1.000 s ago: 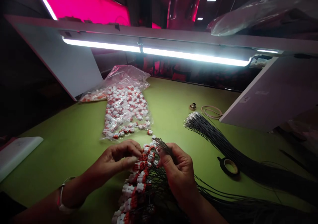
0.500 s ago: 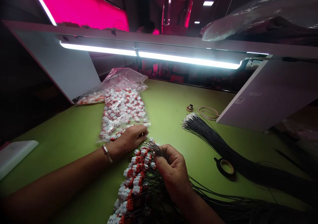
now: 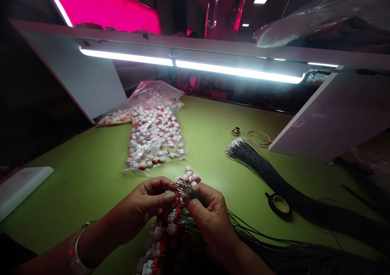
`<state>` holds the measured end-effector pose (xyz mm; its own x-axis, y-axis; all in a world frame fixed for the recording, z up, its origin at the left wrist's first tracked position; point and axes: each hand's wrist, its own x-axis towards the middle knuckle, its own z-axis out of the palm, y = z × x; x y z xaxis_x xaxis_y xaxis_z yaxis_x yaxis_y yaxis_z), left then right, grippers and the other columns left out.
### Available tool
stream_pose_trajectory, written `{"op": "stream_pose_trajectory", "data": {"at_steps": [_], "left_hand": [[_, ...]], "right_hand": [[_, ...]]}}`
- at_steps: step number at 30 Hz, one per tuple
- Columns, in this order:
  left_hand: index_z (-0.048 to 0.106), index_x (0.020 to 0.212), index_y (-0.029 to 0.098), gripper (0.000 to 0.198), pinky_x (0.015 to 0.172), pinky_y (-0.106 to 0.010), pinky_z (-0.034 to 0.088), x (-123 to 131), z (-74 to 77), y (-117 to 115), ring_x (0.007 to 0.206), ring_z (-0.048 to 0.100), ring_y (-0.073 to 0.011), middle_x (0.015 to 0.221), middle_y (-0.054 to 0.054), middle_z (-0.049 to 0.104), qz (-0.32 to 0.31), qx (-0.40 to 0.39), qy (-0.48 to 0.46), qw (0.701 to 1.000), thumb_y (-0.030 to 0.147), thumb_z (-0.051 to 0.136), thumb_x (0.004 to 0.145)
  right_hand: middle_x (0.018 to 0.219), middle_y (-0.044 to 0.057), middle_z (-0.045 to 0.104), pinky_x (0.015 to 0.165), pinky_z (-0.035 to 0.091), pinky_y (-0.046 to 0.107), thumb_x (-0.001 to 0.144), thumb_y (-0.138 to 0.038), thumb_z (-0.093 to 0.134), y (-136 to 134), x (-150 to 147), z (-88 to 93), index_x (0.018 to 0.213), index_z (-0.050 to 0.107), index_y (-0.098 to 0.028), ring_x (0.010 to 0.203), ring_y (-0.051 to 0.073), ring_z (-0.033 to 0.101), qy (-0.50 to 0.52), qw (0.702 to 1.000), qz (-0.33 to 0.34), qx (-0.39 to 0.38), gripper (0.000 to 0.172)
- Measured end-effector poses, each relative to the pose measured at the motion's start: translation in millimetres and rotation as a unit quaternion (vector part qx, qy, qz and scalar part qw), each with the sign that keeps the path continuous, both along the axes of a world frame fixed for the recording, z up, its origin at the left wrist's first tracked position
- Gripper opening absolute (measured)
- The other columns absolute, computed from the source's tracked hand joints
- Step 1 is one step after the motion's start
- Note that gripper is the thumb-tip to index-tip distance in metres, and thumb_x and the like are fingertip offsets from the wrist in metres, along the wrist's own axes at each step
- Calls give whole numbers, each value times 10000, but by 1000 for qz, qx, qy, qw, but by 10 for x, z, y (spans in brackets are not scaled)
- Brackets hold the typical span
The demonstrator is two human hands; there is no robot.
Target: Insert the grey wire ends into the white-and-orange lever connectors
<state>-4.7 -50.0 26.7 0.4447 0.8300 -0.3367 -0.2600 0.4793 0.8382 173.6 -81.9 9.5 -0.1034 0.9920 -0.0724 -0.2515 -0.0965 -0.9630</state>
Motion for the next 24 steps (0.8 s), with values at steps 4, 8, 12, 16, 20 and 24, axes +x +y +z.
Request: {"op": "stream_pose_trajectory", "data": {"at_steps": [4,8,12,16,20,24], "left_hand": [[724,933,149,259,531,-166,511,-2,-28,13,590,620,-84,764,-23,692,-10,-52,-47,997,232,847,720],[724,961,128,216,603,-173,553,-56,-76,42,660,661,-105,780,-60,713,-15,-62,-61,996,182,806,769],[718,953,139,170,542,-162,543,-58,-135,39,585,634,-93,686,-35,691,-2,-49,-71,996,200,778,806],[715,897,128,159,499,-149,527,-40,-137,18,553,626,-89,665,-31,688,-1,-54,-65,996,229,788,799],[714,869,126,177,500,-168,533,-22,-108,-19,551,644,-106,652,-35,695,-7,-48,-56,997,253,803,783],[713,840,126,178,506,-174,527,-18,-110,-45,556,655,-112,653,-39,705,-9,-40,-54,998,264,806,779]], "right_hand": [[727,-4,605,647,399,242,829,-323,746,-19,-3,-15,781,665,-170,683,138,486,-6,1000,-6,-10,180],[702,-18,603,655,405,231,836,-332,741,-3,-15,19,785,685,-177,658,124,483,6,1000,2,-8,173],[634,-43,537,593,372,214,851,-329,721,-3,-27,35,751,687,-185,585,100,421,24,1000,4,1,178],[651,-28,542,574,346,229,848,-316,705,-44,-21,8,726,635,-169,607,113,414,-5,1000,6,-17,203],[609,-40,486,532,301,229,850,-297,656,-71,-27,22,689,587,-163,579,105,353,-61,998,0,2,221],[602,-33,511,517,305,227,848,-293,627,-69,-46,61,681,584,-158,560,102,372,-98,995,17,16,220]]}}
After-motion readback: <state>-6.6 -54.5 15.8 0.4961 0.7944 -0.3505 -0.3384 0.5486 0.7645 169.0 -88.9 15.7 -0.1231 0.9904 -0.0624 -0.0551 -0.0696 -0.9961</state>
